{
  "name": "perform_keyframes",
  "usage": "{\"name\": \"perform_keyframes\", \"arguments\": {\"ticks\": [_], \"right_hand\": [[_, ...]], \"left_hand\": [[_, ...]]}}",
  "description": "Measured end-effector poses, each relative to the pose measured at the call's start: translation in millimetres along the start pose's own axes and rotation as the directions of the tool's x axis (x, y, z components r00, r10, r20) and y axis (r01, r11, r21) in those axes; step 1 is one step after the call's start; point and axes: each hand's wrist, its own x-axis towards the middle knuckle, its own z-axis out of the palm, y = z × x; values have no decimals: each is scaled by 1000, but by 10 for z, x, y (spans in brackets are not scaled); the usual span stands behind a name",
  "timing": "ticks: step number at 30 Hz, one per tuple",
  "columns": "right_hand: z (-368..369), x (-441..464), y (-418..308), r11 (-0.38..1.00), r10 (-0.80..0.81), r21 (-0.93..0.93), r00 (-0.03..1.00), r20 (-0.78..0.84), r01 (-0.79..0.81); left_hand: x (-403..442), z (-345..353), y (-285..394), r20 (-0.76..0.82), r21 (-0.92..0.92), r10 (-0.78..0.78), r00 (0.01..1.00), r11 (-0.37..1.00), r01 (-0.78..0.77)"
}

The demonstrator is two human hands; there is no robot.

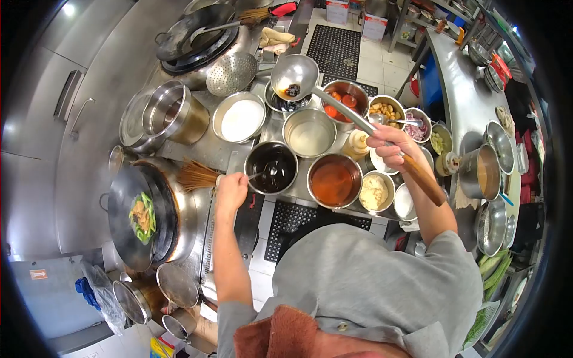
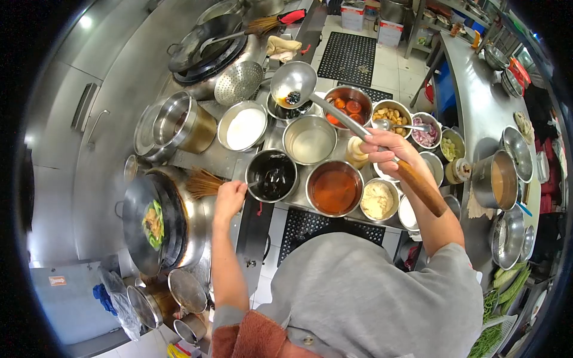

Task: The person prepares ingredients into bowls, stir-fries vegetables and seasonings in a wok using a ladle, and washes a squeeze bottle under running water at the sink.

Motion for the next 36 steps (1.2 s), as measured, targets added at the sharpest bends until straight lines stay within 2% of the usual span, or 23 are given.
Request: {"name": "perform_keyframes", "arguments": {"ticks": [1, 2, 3, 4, 5, 7, 8, 10, 11, 12, 14, 16, 18, 19, 20, 21, 22, 25, 31, 36], "right_hand": [[16, -28, 44, 1000, -1, 16, 1000, -7, 1], [25, -49, 113, 1000, -23, 9, 1000, -18, 23], [98, -78, 190, 999, -31, -7, 999, -45, 31], [182, -111, 258, 999, -43, -23, 997, -72, 41], [217, -141, 323, 997, -38, -62, 998, -51, 35], [300, -204, 502, 993, -64, -104, 996, -67, 57], [336, -238, 595, 990, -76, -126, 994, -85, 65], [433, -293, 791, 993, -75, -101, 991, -107, 64], [474, -317, 873, 993, -63, -111, 993, -104, 52], [483, -340, 967, 992, -52, -117, 994, -101, 40], [501, -369, 1133, 992, -51, -123, 995, -91, 39], [560, -389, 1286, 989, -54, -139, 993, -105, 39], [602, -410, 1405, 988, -46, -150, 991, -126, 26], [618, -417, 1463, 985, -36, -170, 990, -140, 11], [637, -420, 1524, 987, -39, -160, 988, -146, 16], [655, -422, 1577, 984, -41, -179, 988, -148, 14], [659, -433, 1614, 980, -44, -199, 988, -150, 14], [606, -441, 1729, 988, -54, -151, 989, -134, 33], [661, -478, 1751, 981, -56, -191, 991, -121, 32], [669, -503, 1693, 984, -54, -176, 984, -170, 23]], "left_hand": [[2, 73, 33, 44, -13, -35, 998, 999, 35], [45, 357, -150, 38, -218, -28, 999, 975, 36], [82, 464, -176, 183, -374, -198, 963, 892, 255], [89, 484, -159, 347, -481, -326, 879, 743, 465], [34, 467, -187, 352, -476, -334, 874, 740, 475], [-116, 378, -234, 437, -758, -273, 857, 401, 515], [-216, 325, -275, 451, -747, -278, 848, 403, 529], [-421, 191, -353, 432, -828, -205, 878, 297, 476], [-524, 92, -306, 410, -841, -208, 888, 290, 456], [-606, -9, -258, 429, -829, -213, 878, 293, 476], [-705, -171, -181, 312, -873, -192, 931, 329, 360], [-743, -253, -173, 291, -870, -172, 941, 361, 335], [-755, -297, -126, 70, -807, -150, 986, 573, 145], [-718, -300, -186, -32, -663, -124, 992, 745, 72], [-706, -275, -204, -21, -659, -119, 993, 749, 76], [-694, -252, -201, -217, -457, -12, 976, 885, -91], [-691, -240, -191, -378, -205, 139, 915, 952, -229], [-711, -213, -216, -342, -128, 151, 927, 970, -206], [-727, -147, -300, -323, -158, 123, 938, 970, -182], [-750, -97, -333, -320, -150, 107, 941, 975, -162]]}}
